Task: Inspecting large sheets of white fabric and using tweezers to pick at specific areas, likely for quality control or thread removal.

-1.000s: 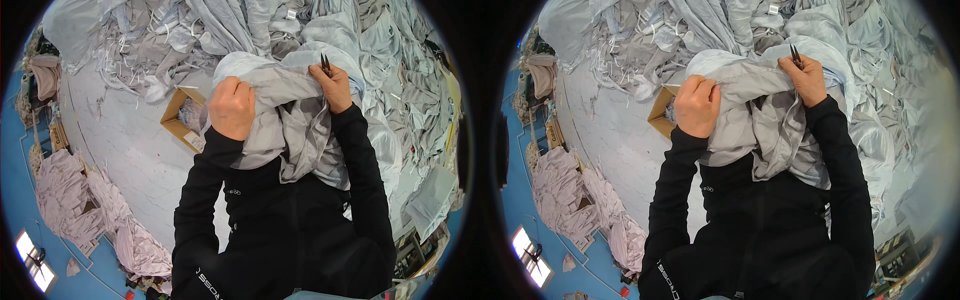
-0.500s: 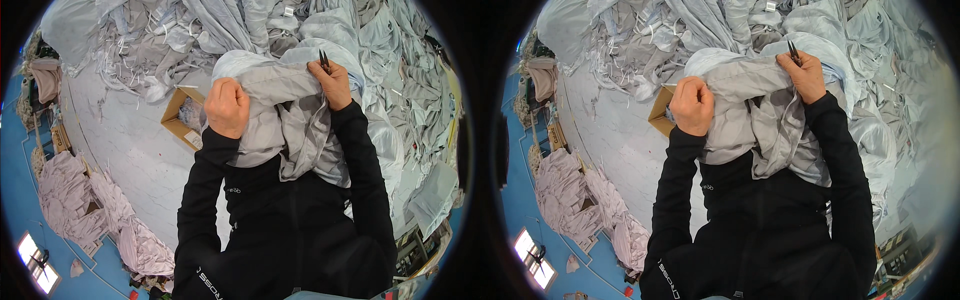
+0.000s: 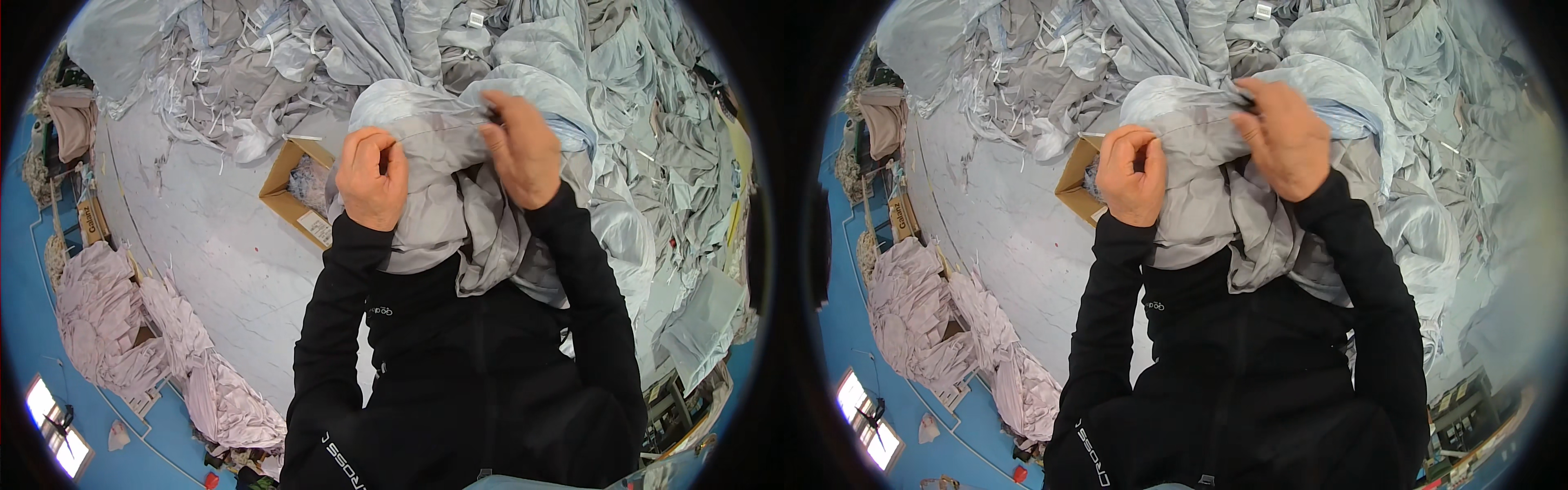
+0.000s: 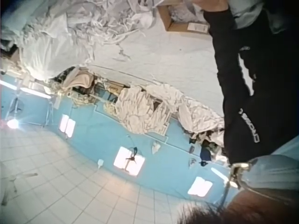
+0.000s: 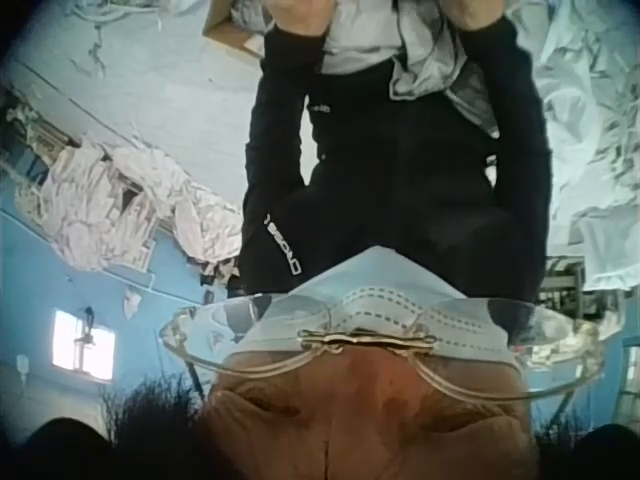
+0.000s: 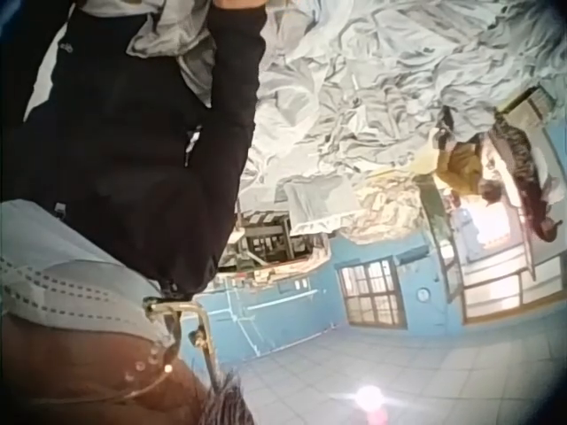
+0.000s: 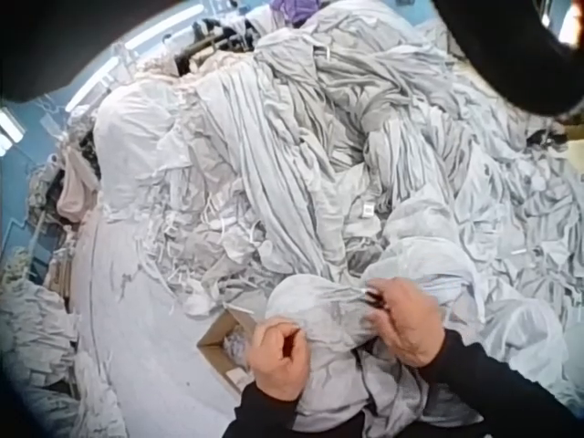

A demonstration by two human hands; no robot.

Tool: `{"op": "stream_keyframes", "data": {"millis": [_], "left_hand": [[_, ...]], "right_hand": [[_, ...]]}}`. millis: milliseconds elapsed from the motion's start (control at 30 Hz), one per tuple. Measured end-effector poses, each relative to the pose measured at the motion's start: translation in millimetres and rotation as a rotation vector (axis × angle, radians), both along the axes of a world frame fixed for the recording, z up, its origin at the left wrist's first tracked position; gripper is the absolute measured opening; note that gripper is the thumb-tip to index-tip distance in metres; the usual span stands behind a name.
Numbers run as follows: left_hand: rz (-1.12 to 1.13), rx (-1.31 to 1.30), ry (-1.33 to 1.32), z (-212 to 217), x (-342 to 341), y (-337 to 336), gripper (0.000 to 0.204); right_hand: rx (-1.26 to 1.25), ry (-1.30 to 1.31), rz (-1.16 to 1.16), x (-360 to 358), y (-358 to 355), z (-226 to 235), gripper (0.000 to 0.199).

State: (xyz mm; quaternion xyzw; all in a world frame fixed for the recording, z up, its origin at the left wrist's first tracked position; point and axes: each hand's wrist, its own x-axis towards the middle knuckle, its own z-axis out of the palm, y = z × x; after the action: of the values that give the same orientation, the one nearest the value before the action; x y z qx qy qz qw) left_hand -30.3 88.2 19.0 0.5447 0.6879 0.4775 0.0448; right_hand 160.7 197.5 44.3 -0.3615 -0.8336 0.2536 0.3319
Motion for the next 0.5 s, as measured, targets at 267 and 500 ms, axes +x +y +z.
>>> {"op": "stream_keyframes", "data": {"millis": [267,500], "left_hand": [[-0.031,-0.095,-0.048,7,3,2,0.026],[-0.028,-0.135,-0.081,10,2,4,0.027]], "right_hand": [[-0.058,-0.038,0.231,-33,-8,-17,0.031],[0.023,0.036,0.232,-36,-4,-25,0.035]]}}
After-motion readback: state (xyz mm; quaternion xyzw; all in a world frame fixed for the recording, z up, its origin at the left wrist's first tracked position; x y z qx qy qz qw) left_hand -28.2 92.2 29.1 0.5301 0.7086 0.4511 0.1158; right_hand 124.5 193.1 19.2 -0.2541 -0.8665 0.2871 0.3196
